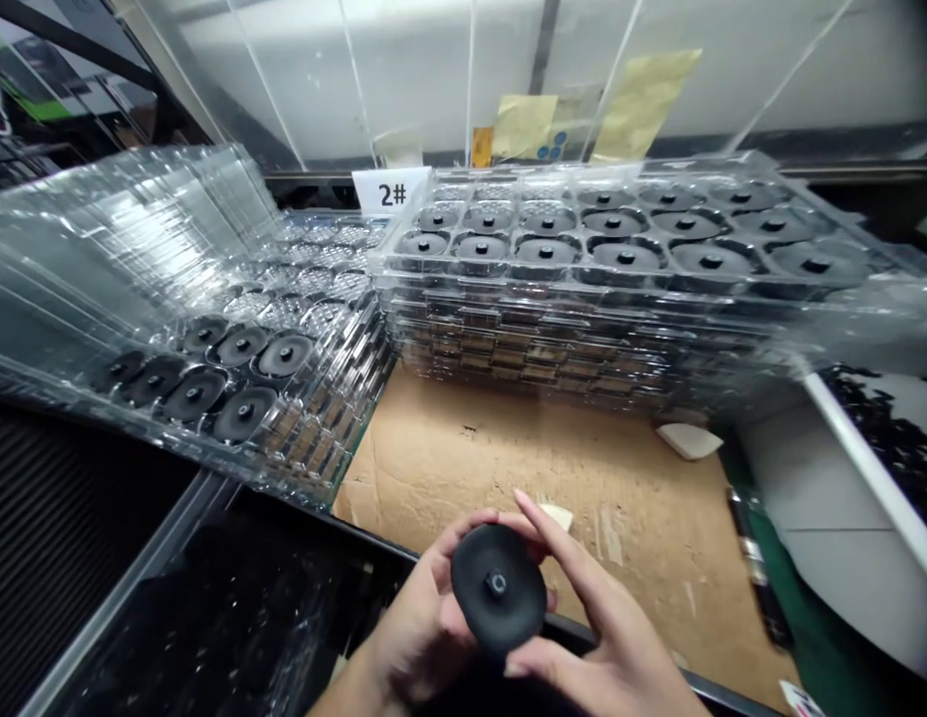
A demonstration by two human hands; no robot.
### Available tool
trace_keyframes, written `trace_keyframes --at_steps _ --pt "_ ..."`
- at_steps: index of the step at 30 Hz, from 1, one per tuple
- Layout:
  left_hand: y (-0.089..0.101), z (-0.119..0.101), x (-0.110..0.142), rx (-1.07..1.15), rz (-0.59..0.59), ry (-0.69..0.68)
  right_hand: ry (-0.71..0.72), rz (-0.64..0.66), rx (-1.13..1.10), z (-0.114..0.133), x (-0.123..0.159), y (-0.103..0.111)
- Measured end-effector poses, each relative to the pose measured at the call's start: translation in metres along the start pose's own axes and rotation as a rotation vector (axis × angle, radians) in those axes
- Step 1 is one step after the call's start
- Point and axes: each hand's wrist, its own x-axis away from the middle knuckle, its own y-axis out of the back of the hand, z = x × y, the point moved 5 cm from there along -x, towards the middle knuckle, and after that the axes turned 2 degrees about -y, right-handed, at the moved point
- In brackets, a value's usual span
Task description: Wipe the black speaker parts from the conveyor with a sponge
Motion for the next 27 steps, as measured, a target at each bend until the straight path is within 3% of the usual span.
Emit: trace_keyframes --at_steps 9,16,18,20,23,27 --pt "0.003 -0.004 -0.003 0.027 0.134 0.004 -0.136 -0.109 -0.205 -0.011 0.005 -0.006" --pt "0.003 -0.007 -0.004 0.085 0.132 0.0 0.024 -0.133 -0.075 -0.002 0.005 0.004" --pt "0.009 -0.007 -0.005 0.101 0.036 0.025 -0.013 -0.238 0.015 -0.013 0.01 0.014" --pt "0.022 -0.008 -0.005 0.132 -0.138 0.032 -0.079 -0.323 0.246 -0.034 0.015 0.019" --pt "0.04 -0.008 -0.006 0.188 -0.328 0.007 -0.108 -0.243 0.601 -0.072 0.018 0.008" --pt "0.048 -0.008 -0.008 0.214 -0.386 -0.029 -0.131 -0.175 0.677 -0.109 0.016 -0.006"
